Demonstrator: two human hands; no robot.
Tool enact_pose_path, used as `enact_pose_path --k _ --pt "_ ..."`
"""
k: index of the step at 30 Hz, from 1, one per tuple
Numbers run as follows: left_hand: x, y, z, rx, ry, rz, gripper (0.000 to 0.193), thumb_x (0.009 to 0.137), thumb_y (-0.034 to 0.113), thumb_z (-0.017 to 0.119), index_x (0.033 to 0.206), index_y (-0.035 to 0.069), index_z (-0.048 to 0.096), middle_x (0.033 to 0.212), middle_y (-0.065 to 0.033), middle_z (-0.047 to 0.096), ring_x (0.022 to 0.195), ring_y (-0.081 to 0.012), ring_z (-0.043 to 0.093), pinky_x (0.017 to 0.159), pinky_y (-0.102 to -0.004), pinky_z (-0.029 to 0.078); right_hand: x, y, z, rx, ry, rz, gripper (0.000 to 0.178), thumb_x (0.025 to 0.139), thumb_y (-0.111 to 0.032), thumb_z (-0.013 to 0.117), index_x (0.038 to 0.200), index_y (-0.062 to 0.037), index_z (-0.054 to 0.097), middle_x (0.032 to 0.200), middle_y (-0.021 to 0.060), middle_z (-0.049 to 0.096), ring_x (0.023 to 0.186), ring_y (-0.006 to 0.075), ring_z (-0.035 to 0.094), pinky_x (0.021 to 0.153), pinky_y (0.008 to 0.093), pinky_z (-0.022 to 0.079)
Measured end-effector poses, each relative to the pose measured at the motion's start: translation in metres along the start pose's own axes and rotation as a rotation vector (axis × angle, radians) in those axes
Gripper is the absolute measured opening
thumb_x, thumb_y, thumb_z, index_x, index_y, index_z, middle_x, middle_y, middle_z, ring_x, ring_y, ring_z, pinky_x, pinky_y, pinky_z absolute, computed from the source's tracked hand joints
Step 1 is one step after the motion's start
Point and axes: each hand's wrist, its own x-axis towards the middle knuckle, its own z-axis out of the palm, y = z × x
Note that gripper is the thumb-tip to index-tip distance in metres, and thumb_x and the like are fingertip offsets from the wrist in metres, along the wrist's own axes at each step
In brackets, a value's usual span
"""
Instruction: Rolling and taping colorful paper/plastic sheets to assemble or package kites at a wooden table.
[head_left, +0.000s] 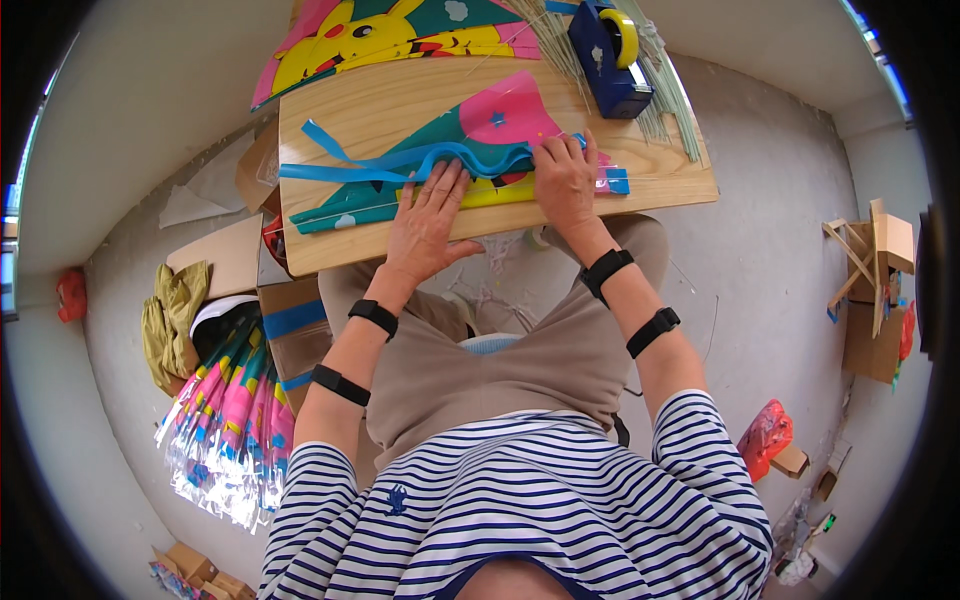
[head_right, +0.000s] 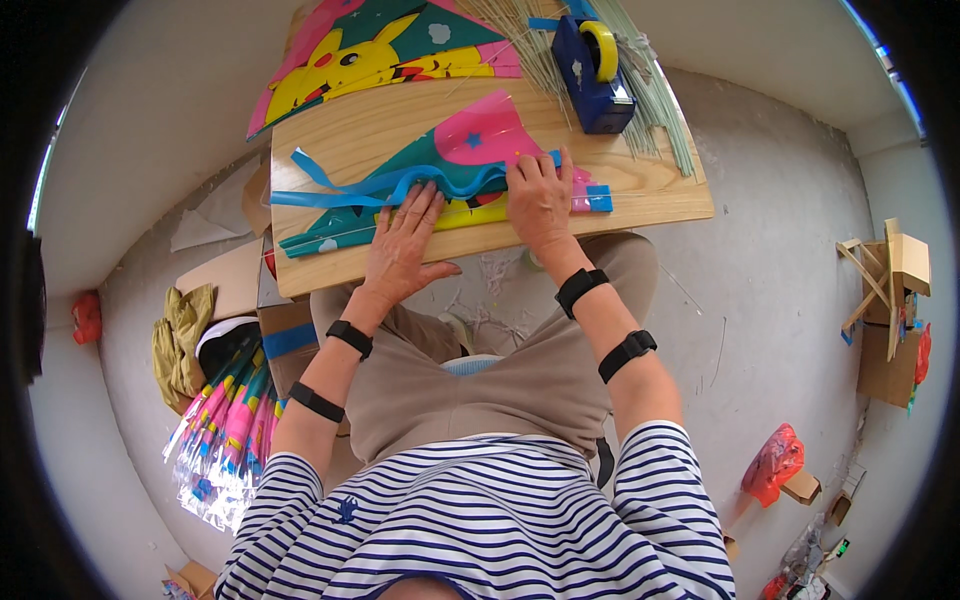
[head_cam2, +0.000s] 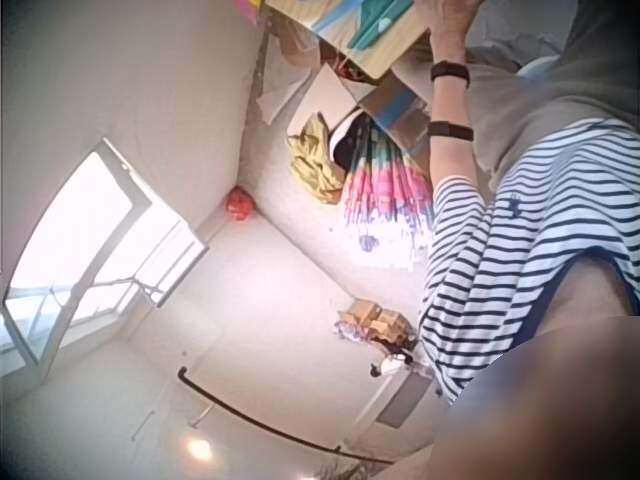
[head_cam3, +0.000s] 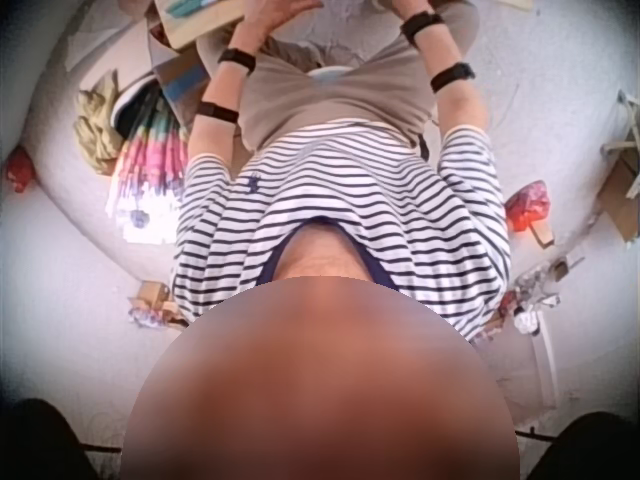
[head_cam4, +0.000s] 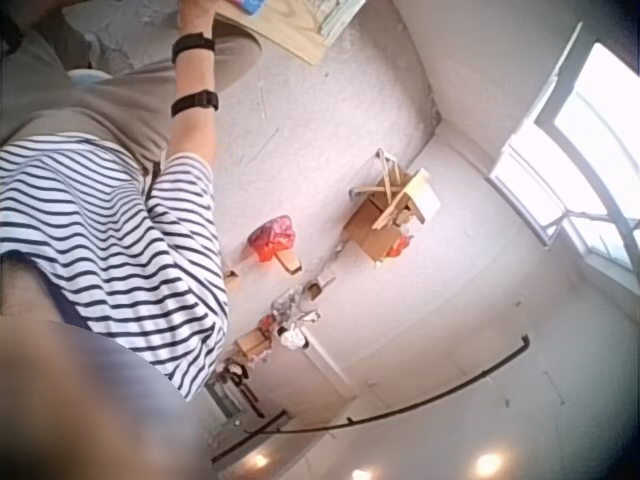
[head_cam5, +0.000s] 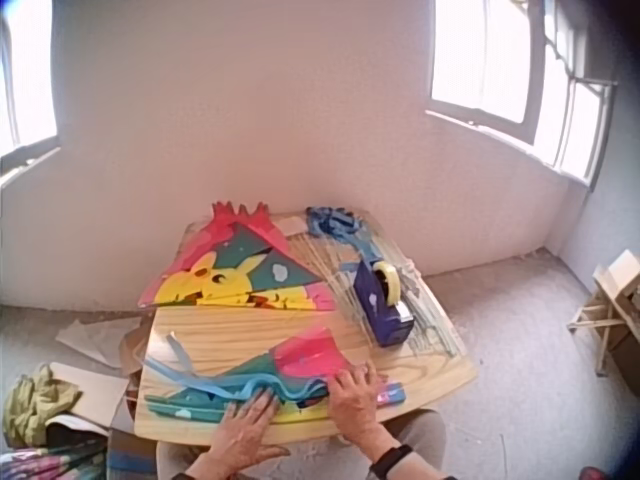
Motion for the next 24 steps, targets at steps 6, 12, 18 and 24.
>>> enact_pose_path --k 6,12,18,24 --pt "-0.001 0.0 0.001 0.003 0.011 0.002 0.113 0.068 0.06 0.081 0.158 0.009 0.035 0.166 -0.0075 0.031 0.155 -0.0257 0.025 0.125 -0.0533 0.02 -0.008 -0.012 -0.006 -0.047 -0.059 -0.001 0.019 0.087 -0.018 0.065 0.096 -0.0029 0.07 0.108 0.009 0.065 0.115 0.0294 0.059 0.119 0.061 0.027" --pt "0.0 0.0 0.001 0.008 0.013 0.009 0.114 0.068 0.06 0.081 0.158 0.009 0.035 0.166 -0.0074 0.031 0.155 -0.0258 0.025 0.124 -0.054 0.021 -0.02 -0.017 -0.007 -0.031 -0.11 -0.003 0.045 0.09 -0.031 0.067 0.115 0.006 0.067 0.131 0.0175 0.061 0.132 0.0344 0.052 0.121 0.06 0.023" --pt "-0.001 0.0 0.001 -0.012 0.009 0.001 0.111 0.069 0.054 0.084 0.158 0.009 0.035 0.165 -0.0063 0.031 0.154 -0.0244 0.026 0.125 -0.0534 0.02 -0.032 -0.022 -0.018 0.024 -0.241 0.04 0.073 0.095 -0.05 0.06 0.138 0.0088 0.053 0.147 0.0233 0.05 0.143 0.0368 0.042 0.122 0.0584 0.019" --pt "-0.001 -0.001 -0.001 -0.01 0.017 0.007 0.111 0.068 0.052 0.085 0.157 0.009 0.036 0.165 -0.0067 0.031 0.154 -0.0247 0.026 0.125 -0.0543 0.021 -0.04 -0.023 -0.016 0.087 -0.294 0.066 0.093 0.091 -0.06 0.061 0.149 0.0094 0.04 0.159 0.0268 0.035 0.152 0.0388 0.029 0.124 0.0571 0.016"
